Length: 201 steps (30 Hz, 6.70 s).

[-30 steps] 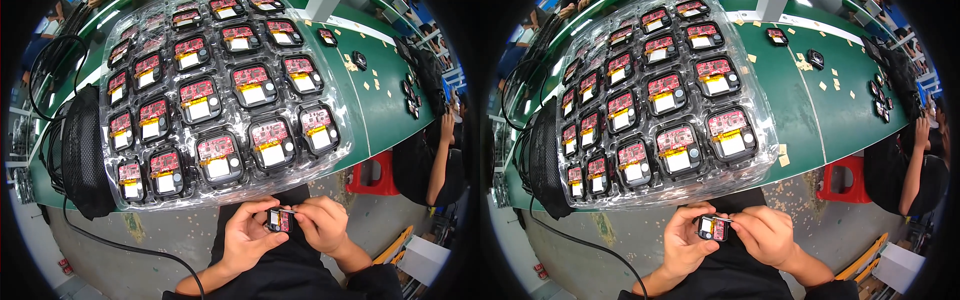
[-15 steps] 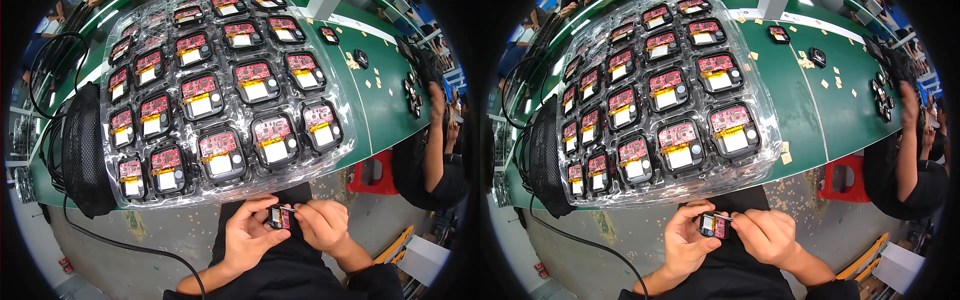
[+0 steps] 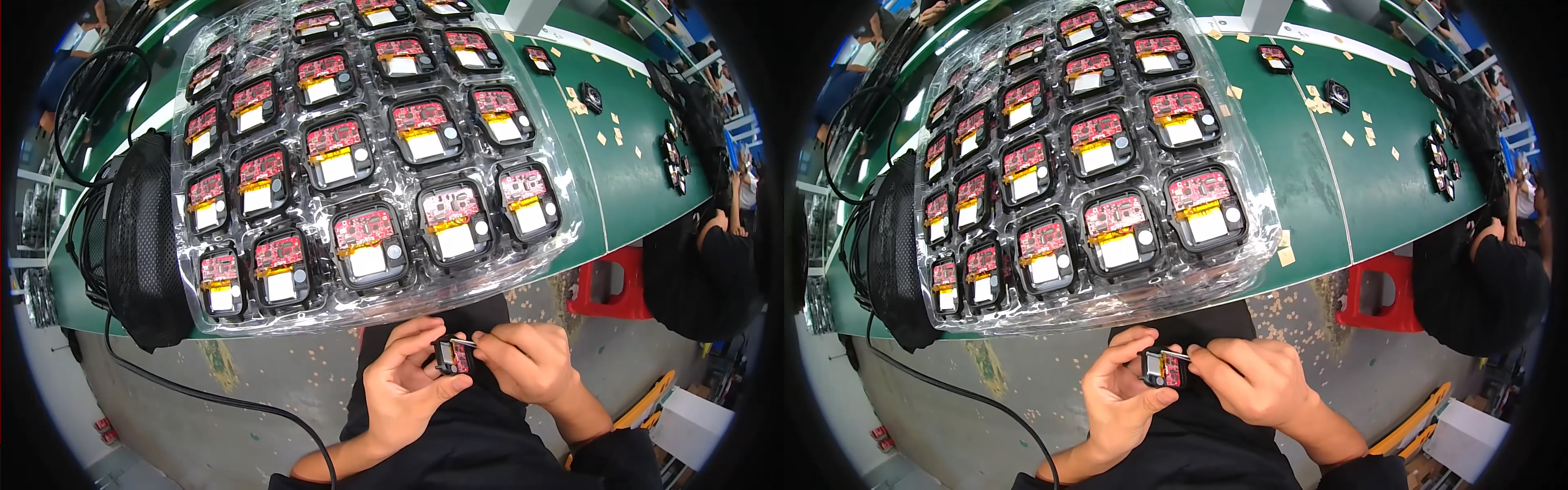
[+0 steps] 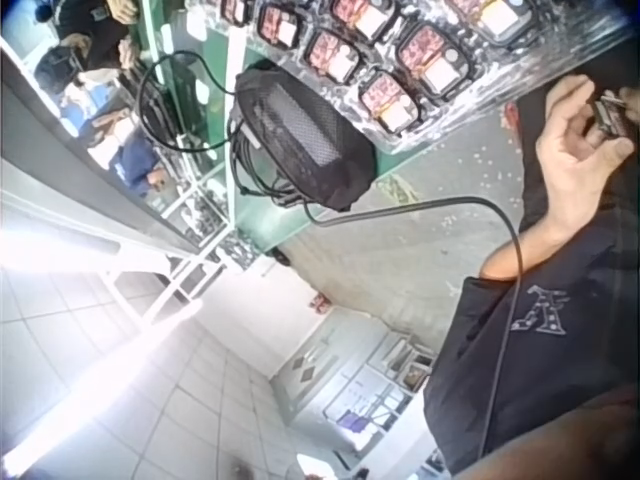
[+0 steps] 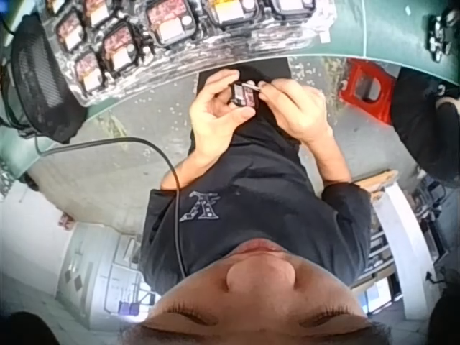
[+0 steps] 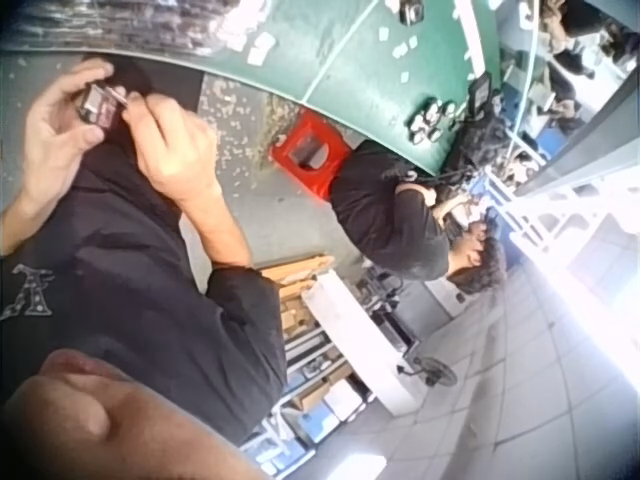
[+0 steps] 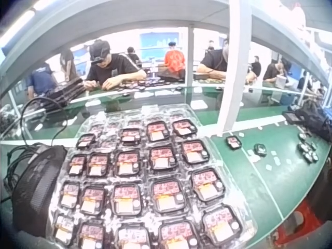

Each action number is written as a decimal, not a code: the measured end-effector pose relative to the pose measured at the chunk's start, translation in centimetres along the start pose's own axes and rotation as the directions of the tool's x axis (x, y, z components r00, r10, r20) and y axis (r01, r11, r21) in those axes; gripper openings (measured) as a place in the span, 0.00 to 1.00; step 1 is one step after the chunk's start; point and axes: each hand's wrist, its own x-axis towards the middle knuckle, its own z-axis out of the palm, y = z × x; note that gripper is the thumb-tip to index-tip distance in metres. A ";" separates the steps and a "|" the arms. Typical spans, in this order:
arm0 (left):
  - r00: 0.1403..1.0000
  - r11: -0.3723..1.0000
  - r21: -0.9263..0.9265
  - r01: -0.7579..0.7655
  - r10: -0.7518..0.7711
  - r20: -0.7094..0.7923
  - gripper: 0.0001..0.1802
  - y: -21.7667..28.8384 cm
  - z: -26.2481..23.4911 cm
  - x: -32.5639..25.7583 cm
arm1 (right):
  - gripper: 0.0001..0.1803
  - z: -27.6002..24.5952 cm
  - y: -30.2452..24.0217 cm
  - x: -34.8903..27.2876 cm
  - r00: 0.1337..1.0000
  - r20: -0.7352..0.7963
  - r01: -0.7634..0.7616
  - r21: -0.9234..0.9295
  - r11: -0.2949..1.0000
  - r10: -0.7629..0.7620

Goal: Manually assemble and inspect smart watch or electronic components at a production line bench.

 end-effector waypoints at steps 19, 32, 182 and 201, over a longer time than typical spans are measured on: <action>0.995 0.998 -0.032 0.048 -0.045 0.092 0.35 0.0 -2.2 -0.1 | 0.15 0.5 -0.2 -0.3 0.999 0.033 -0.016 0.033 0.999 0.015; 0.760 0.416 0.669 -0.616 0.540 0.363 0.23 2.4 0.4 0.5 | 0.16 -1.6 -3.9 1.6 0.973 0.114 -0.229 0.414 0.881 0.199; 0.995 0.989 0.122 -0.078 0.071 0.064 0.32 0.4 -0.1 0.7 | 0.15 0.1 0.0 0.6 0.999 -0.032 -0.005 -0.045 0.999 0.004; 0.612 0.207 0.663 -0.720 0.640 0.465 0.22 1.5 0.2 1.0 | 0.15 -1.5 -4.6 1.8 0.982 -0.064 -0.148 0.334 0.931 0.179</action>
